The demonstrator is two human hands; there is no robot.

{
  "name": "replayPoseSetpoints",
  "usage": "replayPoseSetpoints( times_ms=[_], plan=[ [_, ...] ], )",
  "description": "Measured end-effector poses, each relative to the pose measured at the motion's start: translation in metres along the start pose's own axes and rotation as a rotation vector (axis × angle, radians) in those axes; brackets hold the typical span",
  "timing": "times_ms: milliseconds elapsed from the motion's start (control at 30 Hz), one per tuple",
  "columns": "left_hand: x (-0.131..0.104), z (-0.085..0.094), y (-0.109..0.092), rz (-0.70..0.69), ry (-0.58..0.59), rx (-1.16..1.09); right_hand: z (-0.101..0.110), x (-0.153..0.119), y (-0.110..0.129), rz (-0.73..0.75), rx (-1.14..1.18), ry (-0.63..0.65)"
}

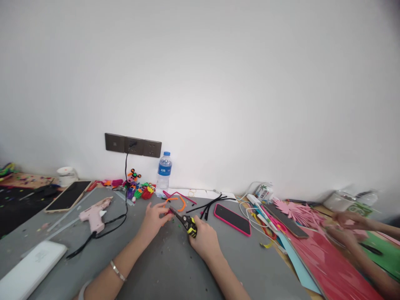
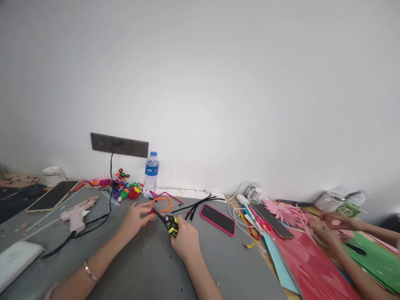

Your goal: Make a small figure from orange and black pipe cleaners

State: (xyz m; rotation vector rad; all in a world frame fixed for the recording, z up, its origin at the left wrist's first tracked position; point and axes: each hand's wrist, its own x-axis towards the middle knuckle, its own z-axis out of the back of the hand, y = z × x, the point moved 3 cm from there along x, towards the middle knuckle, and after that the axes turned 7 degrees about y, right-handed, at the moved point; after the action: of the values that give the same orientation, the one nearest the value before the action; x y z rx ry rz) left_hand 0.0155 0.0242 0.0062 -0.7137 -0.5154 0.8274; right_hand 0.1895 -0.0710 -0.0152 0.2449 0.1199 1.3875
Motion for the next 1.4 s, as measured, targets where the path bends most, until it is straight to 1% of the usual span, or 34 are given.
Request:
replayPoseSetpoints(
  times_ms=[100,167,333,500,600,700,833,967,1167,1300,1400],
  plan=[
    [0.001,0.000,0.001,0.003,-0.037,0.023,-0.002,0.000,-0.002,-0.014,-0.019,0.002],
    [0.002,0.000,0.003,0.004,-0.043,0.033,-0.002,-0.001,-0.002,-0.014,-0.009,-0.020],
    [0.003,-0.001,0.009,0.012,-0.046,0.026,0.003,0.000,-0.003,0.035,0.010,-0.197],
    [0.003,-0.003,0.011,0.018,-0.059,0.030,0.006,0.001,-0.009,0.020,0.124,-0.269],
    [0.002,-0.003,0.010,0.008,-0.057,0.015,0.007,0.000,-0.012,0.019,0.201,-0.272],
    [0.002,-0.003,0.009,-0.010,-0.020,-0.011,0.007,-0.001,-0.011,0.045,0.224,-0.249],
    [0.003,-0.004,0.010,-0.048,-0.011,-0.017,0.008,-0.003,-0.006,0.104,0.167,-0.242],
    [0.003,-0.007,0.011,-0.133,-0.021,0.013,0.006,-0.005,-0.003,0.143,0.112,-0.252],
    [-0.001,-0.006,0.008,-0.146,0.033,0.073,0.007,-0.006,-0.001,0.151,0.068,-0.289],
    [-0.003,-0.001,0.009,-0.217,0.142,0.104,0.009,-0.005,-0.001,0.182,0.038,-0.294],
    [-0.004,0.003,0.012,-0.248,0.201,0.103,0.009,-0.006,-0.002,0.197,0.018,-0.292]
  ],
)
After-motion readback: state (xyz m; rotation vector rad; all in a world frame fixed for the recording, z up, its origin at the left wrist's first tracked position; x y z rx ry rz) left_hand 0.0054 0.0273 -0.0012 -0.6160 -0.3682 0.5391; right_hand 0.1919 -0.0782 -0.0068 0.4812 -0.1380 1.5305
